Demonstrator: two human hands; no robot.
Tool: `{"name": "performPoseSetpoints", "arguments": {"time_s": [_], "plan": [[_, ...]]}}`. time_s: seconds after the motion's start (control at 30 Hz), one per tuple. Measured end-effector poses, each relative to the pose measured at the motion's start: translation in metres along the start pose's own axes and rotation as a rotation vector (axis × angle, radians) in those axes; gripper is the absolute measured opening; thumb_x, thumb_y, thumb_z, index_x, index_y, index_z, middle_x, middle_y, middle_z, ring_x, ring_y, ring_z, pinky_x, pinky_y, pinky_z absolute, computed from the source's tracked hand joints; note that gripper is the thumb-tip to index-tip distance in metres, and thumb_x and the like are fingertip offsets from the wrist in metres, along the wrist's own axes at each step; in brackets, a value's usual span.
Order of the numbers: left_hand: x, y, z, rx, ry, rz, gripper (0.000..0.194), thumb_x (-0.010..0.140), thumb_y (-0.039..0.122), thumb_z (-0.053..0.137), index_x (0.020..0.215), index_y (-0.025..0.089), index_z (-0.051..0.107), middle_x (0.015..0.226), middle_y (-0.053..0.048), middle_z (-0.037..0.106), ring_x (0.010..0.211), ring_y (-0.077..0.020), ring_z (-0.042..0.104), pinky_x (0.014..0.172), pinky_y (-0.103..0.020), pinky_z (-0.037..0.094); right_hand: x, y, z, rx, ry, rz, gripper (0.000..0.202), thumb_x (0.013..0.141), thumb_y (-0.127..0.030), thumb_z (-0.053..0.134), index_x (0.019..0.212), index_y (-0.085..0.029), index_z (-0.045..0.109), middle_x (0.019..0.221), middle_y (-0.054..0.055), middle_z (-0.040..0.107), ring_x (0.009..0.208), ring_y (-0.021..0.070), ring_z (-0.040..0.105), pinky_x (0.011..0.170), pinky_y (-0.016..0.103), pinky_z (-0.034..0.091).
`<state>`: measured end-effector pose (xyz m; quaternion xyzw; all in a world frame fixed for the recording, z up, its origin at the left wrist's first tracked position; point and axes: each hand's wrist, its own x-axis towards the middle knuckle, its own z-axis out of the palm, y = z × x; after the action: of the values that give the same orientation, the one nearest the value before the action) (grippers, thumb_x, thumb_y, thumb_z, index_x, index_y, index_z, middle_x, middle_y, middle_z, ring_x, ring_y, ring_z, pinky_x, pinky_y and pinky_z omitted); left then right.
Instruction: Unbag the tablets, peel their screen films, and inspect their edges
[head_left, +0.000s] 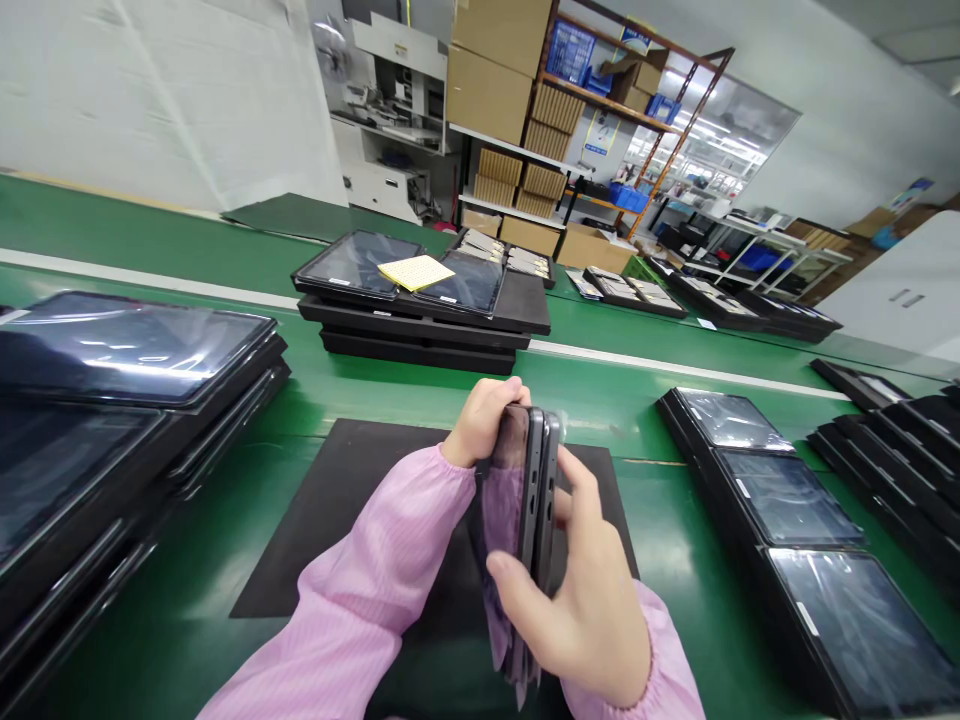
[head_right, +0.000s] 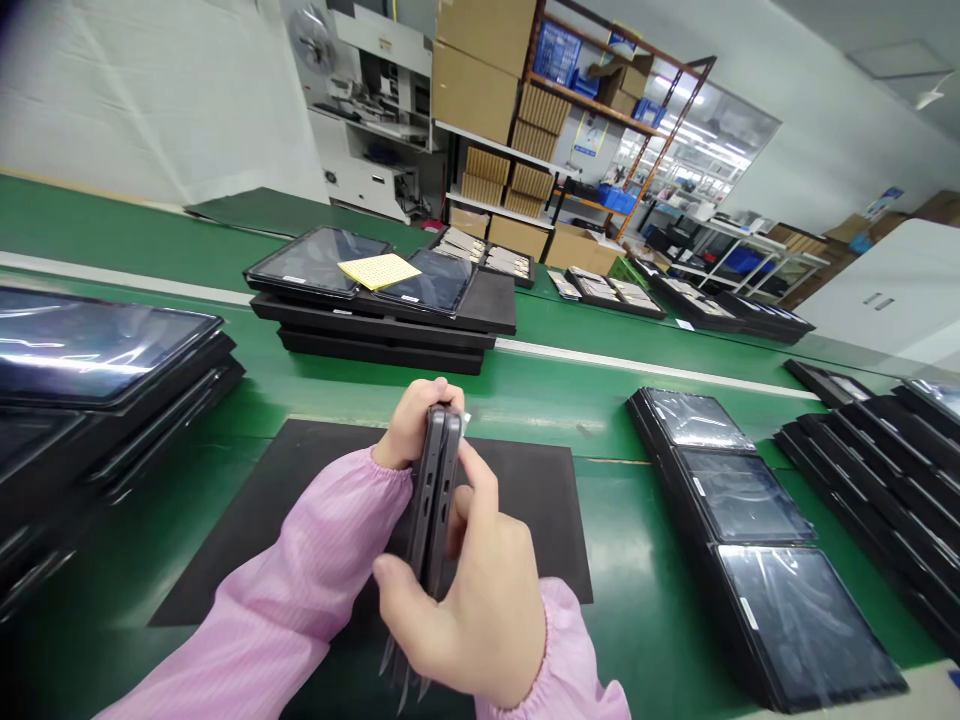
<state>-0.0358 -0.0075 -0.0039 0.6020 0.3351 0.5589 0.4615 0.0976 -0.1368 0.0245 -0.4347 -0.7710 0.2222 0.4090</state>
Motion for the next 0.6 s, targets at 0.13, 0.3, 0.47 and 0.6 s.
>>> {"name": "performPoseSetpoints", "arguments": {"time_s": [0.13,0.3,0.47,0.6], "plan": [[-0.011,-0.018,0.002,0.159,0.225,0.024,0.06,0.093,0.065,0.028,0.069,0.022,0.063,0.076,-0.009,0.067,0.08,-0.0245,0.065,0.082,-0.039,0.052,-0.002,-0.006,-0.007,-0.063,-0.03,0.091,0.057,0.083,-0.024,0.054,0.139,-0.015,0.049,0.068,-0.003,0.072,0.051,0.0186,0.071,0.048,0.026,0.055],[-0.062,-0.055,-0.018,0.468,0.303,-0.26,0.063,0.091,0.057,0.048,0.143,0.02,0.051,0.152,-0.018,0.049,0.15,-0.0335,0.039,0.127,-0.053,0.028,0.003,0.014,-0.036,-0.159,-0.034,-0.002,0.01,0.075,-0.021,0.053,0.082,-0.024,0.06,0.059,-0.002,0.066,0.048,0.0175,0.065,0.048,0.025,0.053],[-0.12,-0.039,-0.035,-0.101,0.166,-0.746,0.083,0.08,0.082,0.056,0.137,0.021,0.058,0.121,-0.015,0.061,0.113,-0.0337,0.064,0.091,-0.046,0.055,-0.002,0.017,-0.038,-0.174,0.021,-0.194,0.02,0.081,-0.015,0.05,0.093,-0.022,0.066,0.069,0.0,0.071,0.051,0.0155,0.063,0.05,0.025,0.051],[-0.142,0.007,-0.05,-0.624,0.059,-0.648,0.088,0.072,0.092,0.06,0.118,0.017,0.07,0.111,-0.015,0.073,0.117,-0.0359,0.066,0.093,-0.042,0.055,-0.022,0.009,-0.015,-0.331,-0.087,-0.591,0.039,0.091,-0.016,0.045,0.125,-0.01,0.064,0.065,0.0,0.065,0.049,0.0165,0.054,0.044,0.03,0.044]]}}
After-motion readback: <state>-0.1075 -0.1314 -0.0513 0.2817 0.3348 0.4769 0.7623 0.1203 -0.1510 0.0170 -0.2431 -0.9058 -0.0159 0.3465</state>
